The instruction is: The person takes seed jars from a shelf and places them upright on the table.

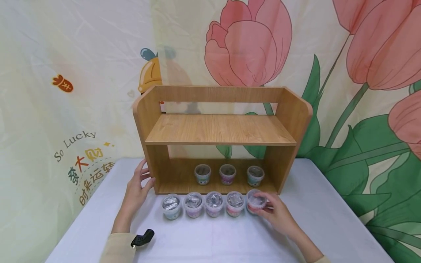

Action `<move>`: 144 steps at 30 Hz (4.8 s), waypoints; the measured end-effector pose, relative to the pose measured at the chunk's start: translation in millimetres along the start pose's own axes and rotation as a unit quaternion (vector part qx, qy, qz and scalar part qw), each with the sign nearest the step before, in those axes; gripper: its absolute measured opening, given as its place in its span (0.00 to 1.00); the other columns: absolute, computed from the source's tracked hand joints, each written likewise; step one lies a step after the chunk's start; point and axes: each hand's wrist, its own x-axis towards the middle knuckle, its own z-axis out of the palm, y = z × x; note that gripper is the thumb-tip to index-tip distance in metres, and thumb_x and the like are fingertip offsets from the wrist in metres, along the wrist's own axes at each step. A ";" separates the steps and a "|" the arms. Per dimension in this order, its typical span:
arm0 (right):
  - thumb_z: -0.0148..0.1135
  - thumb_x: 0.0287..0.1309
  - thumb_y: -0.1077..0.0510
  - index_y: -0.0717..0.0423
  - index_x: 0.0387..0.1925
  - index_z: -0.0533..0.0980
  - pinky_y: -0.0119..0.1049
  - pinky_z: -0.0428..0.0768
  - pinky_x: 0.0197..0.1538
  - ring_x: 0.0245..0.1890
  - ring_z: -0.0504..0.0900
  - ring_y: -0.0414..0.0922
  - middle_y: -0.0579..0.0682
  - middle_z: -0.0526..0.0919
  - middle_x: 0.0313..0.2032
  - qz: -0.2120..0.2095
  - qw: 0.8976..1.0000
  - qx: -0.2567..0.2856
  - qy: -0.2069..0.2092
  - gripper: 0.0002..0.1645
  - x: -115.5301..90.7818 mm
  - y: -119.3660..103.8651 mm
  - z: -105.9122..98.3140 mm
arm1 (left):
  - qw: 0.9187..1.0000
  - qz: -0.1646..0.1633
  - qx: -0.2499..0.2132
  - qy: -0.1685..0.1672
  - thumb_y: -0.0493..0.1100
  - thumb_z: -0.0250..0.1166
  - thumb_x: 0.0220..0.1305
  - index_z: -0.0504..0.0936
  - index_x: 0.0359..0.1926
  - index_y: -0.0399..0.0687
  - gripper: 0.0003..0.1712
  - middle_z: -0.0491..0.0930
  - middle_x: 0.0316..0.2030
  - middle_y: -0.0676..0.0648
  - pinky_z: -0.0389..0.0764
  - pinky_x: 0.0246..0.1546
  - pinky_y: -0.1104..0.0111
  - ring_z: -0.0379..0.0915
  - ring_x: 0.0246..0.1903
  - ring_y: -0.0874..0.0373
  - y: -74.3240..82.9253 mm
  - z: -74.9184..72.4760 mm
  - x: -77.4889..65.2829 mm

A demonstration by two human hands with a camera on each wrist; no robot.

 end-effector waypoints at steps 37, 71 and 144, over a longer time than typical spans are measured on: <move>0.77 0.64 0.52 0.48 0.65 0.77 0.66 0.82 0.62 0.65 0.75 0.60 0.55 0.77 0.63 -0.025 0.994 -0.054 -0.088 0.30 13.0 -24.9 -29.6 | 1.000 -0.006 0.003 -0.005 0.33 0.66 0.75 0.39 0.85 0.79 0.59 0.74 0.67 0.33 0.87 0.52 0.41 0.78 0.63 0.32 1.6 -1.2 0.3; 0.75 0.62 0.61 0.56 0.73 0.71 0.59 0.78 0.69 0.67 0.77 0.60 0.59 0.77 0.68 -0.098 0.987 -0.045 -0.115 0.40 135.3 -111.3 83.5 | 1.000 0.006 0.000 0.000 0.33 0.67 0.74 0.40 0.85 0.78 0.59 0.75 0.66 0.34 0.88 0.50 0.44 0.79 0.61 0.33 -1.0 -1.9 0.2; 0.74 0.63 0.67 0.48 0.68 0.76 0.44 0.91 0.53 0.60 0.78 0.58 0.59 0.75 0.62 -0.076 0.996 -0.042 -0.037 0.34 38.6 -80.6 -71.2 | 1.000 0.016 -0.001 0.009 0.32 0.67 0.73 0.43 0.85 0.76 0.57 0.76 0.64 0.34 0.90 0.49 0.45 0.81 0.60 0.33 -4.5 -0.4 0.3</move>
